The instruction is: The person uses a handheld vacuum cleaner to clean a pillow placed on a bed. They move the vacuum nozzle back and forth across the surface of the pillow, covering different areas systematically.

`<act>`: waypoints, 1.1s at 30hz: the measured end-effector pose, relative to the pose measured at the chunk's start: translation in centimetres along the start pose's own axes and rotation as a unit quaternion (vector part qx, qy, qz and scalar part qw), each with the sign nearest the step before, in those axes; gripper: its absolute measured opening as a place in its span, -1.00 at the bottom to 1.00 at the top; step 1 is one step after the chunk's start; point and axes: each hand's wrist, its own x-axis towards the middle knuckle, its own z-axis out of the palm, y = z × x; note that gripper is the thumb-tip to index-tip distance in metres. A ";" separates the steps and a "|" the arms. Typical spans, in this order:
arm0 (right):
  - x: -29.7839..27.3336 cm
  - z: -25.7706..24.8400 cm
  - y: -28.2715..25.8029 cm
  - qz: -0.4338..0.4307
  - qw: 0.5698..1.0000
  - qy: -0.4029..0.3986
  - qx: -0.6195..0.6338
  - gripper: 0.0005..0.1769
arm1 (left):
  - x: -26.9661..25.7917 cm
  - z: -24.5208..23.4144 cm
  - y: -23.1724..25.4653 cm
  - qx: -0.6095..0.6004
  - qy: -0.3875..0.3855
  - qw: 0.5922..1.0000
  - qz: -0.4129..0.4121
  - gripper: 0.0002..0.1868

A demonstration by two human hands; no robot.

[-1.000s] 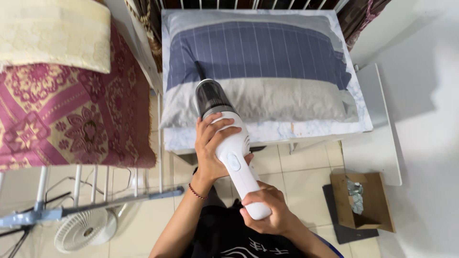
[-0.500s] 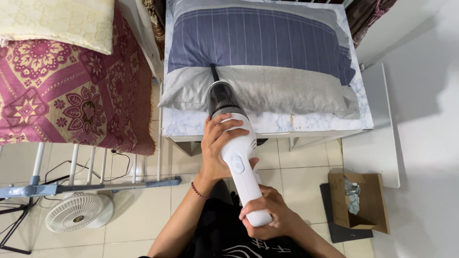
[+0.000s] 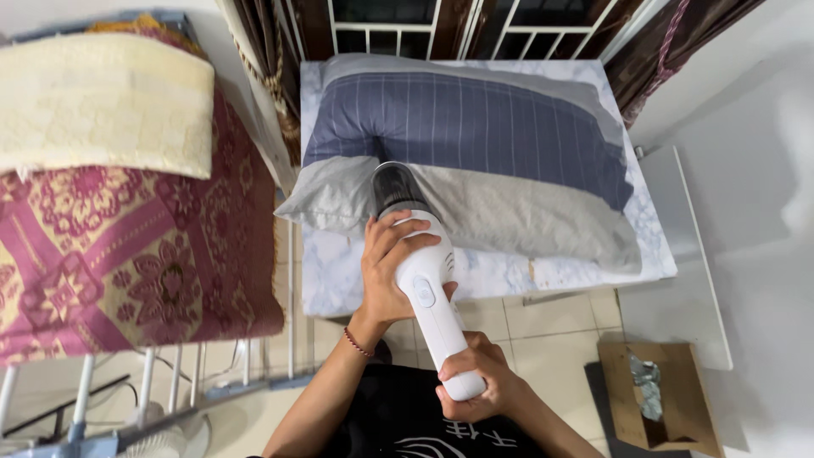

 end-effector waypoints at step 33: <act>-0.1 0.2 -2.0 0.011 0.985 0.150 -0.081 -0.61 | -5.7 -5.0 -30.0 0.286 -0.164 0.840 -0.431 -0.62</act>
